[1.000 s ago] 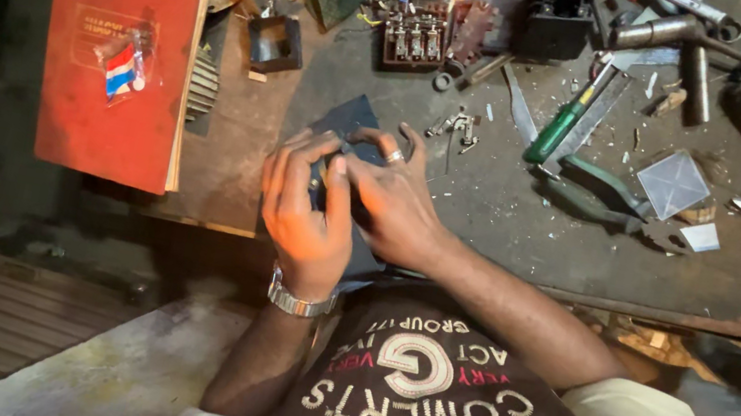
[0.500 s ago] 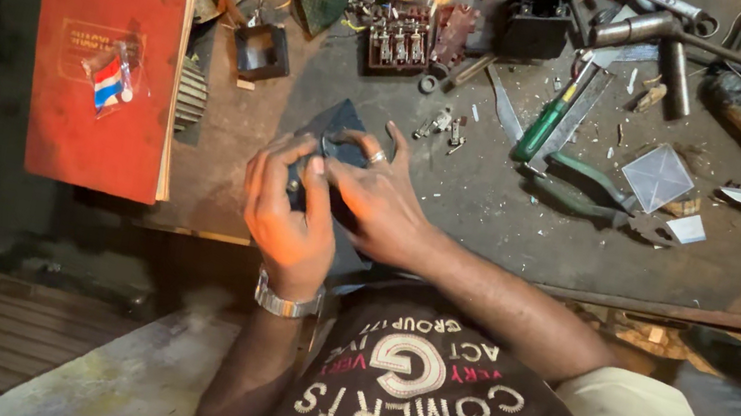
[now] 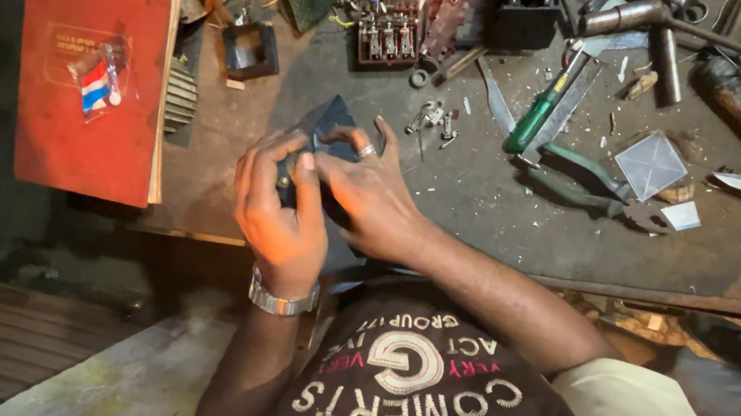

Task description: The person assembles a small electrical component using a green-handled screwdriver and pliers. They tighten screws on a brown plastic housing, insert small metal pieces, and place the assembled unit into a black plastic tray on a cluttered workbench.

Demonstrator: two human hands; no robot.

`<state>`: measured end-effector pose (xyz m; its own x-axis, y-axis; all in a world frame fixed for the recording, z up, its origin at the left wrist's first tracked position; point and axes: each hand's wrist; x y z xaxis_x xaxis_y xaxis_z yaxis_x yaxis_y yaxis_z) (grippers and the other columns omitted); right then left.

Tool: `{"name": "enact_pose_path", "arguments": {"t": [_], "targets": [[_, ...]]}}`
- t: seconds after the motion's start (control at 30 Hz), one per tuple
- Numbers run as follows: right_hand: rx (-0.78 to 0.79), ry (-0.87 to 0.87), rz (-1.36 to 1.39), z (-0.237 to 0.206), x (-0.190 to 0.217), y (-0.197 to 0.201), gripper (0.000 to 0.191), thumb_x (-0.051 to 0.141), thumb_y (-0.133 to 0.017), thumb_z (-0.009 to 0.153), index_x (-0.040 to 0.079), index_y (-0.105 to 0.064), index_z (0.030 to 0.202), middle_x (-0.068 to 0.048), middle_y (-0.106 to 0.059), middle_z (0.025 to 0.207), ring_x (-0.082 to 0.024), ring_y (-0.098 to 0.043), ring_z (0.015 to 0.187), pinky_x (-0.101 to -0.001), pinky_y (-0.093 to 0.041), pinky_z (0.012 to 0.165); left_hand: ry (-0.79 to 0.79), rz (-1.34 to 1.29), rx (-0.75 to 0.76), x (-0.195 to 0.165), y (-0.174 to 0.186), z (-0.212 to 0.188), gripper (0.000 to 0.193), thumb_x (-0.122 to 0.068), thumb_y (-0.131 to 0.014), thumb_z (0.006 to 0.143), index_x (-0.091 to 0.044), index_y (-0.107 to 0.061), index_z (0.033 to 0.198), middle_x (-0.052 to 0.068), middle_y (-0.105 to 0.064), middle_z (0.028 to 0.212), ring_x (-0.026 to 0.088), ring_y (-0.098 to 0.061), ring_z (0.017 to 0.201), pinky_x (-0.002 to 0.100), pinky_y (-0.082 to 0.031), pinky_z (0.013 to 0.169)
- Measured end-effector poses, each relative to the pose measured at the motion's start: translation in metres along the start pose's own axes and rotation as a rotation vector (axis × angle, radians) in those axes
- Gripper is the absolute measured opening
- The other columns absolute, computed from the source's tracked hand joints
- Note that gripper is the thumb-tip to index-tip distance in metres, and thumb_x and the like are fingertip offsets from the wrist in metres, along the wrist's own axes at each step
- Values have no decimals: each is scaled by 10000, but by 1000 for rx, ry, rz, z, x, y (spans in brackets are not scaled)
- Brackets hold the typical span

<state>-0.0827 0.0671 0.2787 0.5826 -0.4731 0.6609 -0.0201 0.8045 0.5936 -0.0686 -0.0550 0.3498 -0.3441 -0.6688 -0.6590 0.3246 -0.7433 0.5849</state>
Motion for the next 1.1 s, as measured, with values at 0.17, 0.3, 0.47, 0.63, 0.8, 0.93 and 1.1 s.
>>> {"name": "enact_pose_path", "arguments": {"t": [0.17,0.3,0.47,0.63,0.8,0.93,1.1], "targets": [[-9,-43,-6,4,2,-2,493,129,-782,821,112,-566,1264,-35,-700,1209,-372,-530,1279,-756,-258,1095,59,-20,13,4,2,0,129,-57,-626,1033,15,-651,1137,164,-688,1158,363,-645,1124,450,-502,1008],[31,-37,-6,8,6,-2,587,179,-791,741,84,-553,1270,-72,-701,1192,-395,-525,1270,-773,-235,1061,4,6,-17,6,5,0,127,-57,-612,1033,9,-655,1133,161,-698,1170,363,-652,1134,457,-503,1021],[163,-156,-19,9,7,-2,600,128,-780,774,78,-537,1321,-116,-697,1214,-388,-531,1260,-761,-229,1075,37,7,-14,5,6,-1,129,-58,-623,1026,12,-655,1130,165,-693,1155,361,-654,1116,454,-508,1004],[146,-114,-23,6,-1,-5,677,112,-768,756,38,-490,1368,-143,-679,1239,-397,-531,1252,-726,-263,1120,14,-9,-28,3,4,-1,138,-53,-620,1026,10,-654,1144,168,-689,1169,358,-653,1126,451,-506,1012],[149,-80,-66,0,-5,-10,628,104,-762,721,73,-522,1300,-107,-700,1193,-383,-547,1256,-690,-287,1104,15,9,-19,1,2,-1,136,-57,-624,1023,8,-657,1138,161,-695,1155,357,-651,1120,453,-505,1012],[125,-80,-49,-1,-5,-6,525,116,-754,816,86,-536,1292,-81,-707,1144,-357,-569,1261,-655,-307,1123,22,10,-9,1,1,-1,140,-64,-628,1028,9,-659,1145,161,-694,1162,363,-648,1140,457,-505,1024],[71,-80,19,3,-3,3,555,171,-769,803,56,-536,1293,-137,-688,1181,-390,-569,1192,-662,-285,1096,-14,1,-6,0,-2,-1,135,-76,-637,1028,11,-649,1130,166,-691,1173,365,-647,1146,463,-506,1032]]}}
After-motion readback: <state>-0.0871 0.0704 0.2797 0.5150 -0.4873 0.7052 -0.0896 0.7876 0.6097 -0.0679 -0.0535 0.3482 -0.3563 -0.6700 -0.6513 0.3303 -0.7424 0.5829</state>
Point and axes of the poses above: each hand's wrist, its own z-axis towards the middle knuckle, its own y-axis out of the back of the hand, x = y × z
